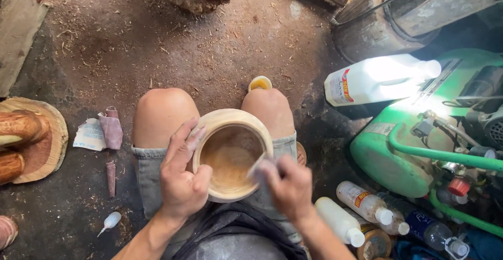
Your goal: Hand-sanding a wooden bowl to smooth the surface, including rotating the bowl and sanding both the interior and exterior.
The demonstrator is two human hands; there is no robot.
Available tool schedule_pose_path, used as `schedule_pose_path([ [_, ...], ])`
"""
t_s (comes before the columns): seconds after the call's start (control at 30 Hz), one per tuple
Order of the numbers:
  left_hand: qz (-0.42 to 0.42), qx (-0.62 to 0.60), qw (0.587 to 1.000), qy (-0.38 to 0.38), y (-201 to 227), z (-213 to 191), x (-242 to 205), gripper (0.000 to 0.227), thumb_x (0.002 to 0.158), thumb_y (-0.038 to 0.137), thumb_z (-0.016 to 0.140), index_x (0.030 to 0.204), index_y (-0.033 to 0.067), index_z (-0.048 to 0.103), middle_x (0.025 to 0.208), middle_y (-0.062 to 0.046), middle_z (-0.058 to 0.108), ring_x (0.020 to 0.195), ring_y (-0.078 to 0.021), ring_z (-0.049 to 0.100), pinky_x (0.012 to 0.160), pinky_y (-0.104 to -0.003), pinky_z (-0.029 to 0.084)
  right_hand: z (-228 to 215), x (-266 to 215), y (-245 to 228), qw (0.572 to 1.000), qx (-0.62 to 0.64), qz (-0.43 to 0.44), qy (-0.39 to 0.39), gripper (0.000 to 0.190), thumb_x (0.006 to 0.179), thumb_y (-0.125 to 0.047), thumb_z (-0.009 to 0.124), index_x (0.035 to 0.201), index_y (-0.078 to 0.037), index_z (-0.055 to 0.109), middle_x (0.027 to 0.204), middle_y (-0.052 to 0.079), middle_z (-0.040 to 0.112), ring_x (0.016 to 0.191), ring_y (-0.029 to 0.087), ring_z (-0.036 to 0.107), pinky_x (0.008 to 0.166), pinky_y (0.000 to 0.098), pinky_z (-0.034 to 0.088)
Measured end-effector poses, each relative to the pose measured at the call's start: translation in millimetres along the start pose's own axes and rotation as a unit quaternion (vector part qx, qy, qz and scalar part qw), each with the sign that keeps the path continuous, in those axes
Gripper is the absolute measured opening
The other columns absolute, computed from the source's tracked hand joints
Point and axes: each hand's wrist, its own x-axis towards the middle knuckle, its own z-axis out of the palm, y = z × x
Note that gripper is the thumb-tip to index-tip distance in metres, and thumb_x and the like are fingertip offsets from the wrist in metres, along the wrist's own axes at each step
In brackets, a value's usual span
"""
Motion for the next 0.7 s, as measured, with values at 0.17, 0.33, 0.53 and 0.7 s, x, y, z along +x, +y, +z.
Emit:
schedule_pose_path([
  [0.17,0.024,0.012,1.0,-0.014,-2.2,-3.5,4.7,0.067,0.069,-0.007,0.049,0.133,0.0024,0.065,0.144,-0.019,0.058,0.135,-0.0323,0.058,0.121,-0.043,0.045,8.0,16.5,9.2,1.0,-0.004,-0.02,0.006,0.049,0.085,-0.046,0.077,0.062,-0.013,0.05,0.053,0.001,0.043,0.049,0.014,0.04,0.048,0.0342,0.04],
  [0.33,0.0,-0.031,0.999,-0.039,-5.1,-10.7,10.4,0.07,0.065,-0.007,0.05,0.132,0.0015,0.065,0.143,-0.021,0.059,0.135,-0.0343,0.058,0.118,-0.043,0.05,2.5,13.8,6.3,1.0,0.004,-0.021,0.023,0.059,0.084,-0.045,0.082,0.061,-0.012,0.038,0.056,0.0,0.03,0.055,0.014,0.028,0.048,0.0374,0.031],
  [0.53,0.052,-0.054,0.988,-0.134,-15.7,-15.0,38.4,0.071,0.063,-0.007,0.05,0.13,0.0074,0.068,0.144,-0.015,0.06,0.134,-0.0288,0.059,0.121,-0.039,0.043,2.8,16.5,22.1,0.988,-0.046,-0.146,0.022,0.051,0.083,-0.047,0.081,0.061,-0.015,0.047,0.054,0.001,0.043,0.048,0.017,0.039,0.048,0.0371,0.036],
  [0.7,0.096,-0.172,0.96,-0.198,-25.2,-8.5,59.1,0.082,0.047,-0.008,0.047,0.121,0.0057,0.077,0.13,-0.021,0.067,0.121,-0.0391,0.067,0.108,-0.052,0.048,0.4,6.5,-8.1,0.991,-0.023,-0.101,0.089,0.059,0.071,-0.05,0.092,0.054,-0.016,0.047,0.042,0.008,0.045,0.037,0.03,0.052,0.042,0.0335,0.044],
])
